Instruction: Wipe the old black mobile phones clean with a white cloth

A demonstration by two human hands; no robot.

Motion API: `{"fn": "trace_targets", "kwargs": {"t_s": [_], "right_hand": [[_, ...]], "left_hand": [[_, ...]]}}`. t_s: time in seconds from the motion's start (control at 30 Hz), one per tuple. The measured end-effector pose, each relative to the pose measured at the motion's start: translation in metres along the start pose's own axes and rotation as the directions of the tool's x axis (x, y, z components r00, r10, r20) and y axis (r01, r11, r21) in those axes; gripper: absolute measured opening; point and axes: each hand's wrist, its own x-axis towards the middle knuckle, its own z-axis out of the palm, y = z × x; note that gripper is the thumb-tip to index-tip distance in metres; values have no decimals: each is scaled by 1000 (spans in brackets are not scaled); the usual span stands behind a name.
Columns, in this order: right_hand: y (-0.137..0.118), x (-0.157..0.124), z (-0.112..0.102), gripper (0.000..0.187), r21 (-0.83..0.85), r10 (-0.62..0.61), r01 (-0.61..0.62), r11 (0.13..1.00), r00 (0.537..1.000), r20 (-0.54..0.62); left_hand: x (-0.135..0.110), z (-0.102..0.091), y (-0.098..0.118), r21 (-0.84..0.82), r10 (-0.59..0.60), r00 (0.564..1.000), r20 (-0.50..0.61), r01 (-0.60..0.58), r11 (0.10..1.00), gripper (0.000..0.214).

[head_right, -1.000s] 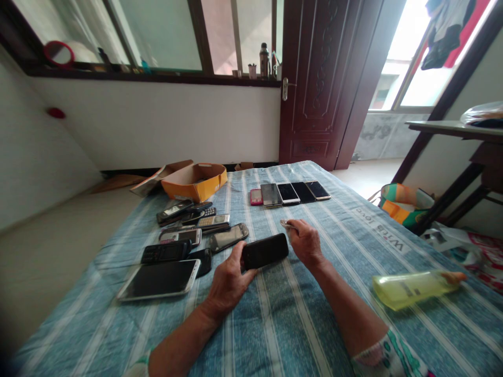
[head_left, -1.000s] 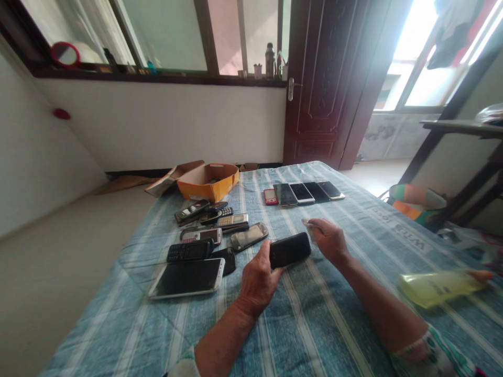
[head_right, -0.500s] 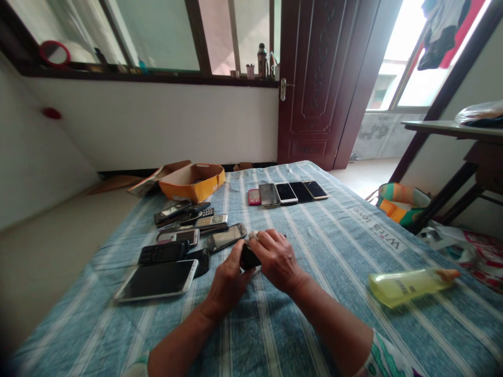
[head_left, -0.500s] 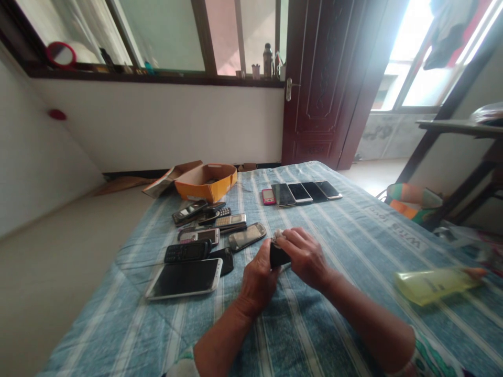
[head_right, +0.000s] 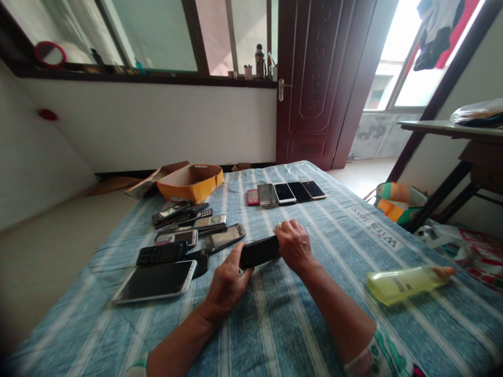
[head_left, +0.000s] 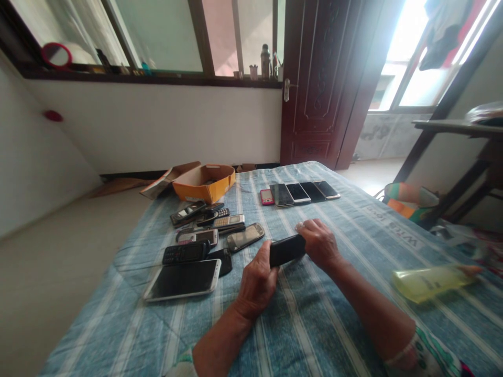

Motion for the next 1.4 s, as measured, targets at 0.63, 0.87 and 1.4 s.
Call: {"fn": "trace_targets", "kwargs": {"t_s": [0.63,0.87,1.4], "right_hand": [[-52,0,-16,26,157,-133,145,977,988,-81],[-12,1,-2,24,-38,73,-74,997,997,-30],[-39,1,-14,23,87,-70,69,994,997,11]], "left_hand": [[-2,2,-3,-21,-6,1000,-14,6,1000,61],[0,0,-5,-43,-82,997,17,82,996,61],[-2,3,-7,-3,40,998,-38,-40,999,58]]}}
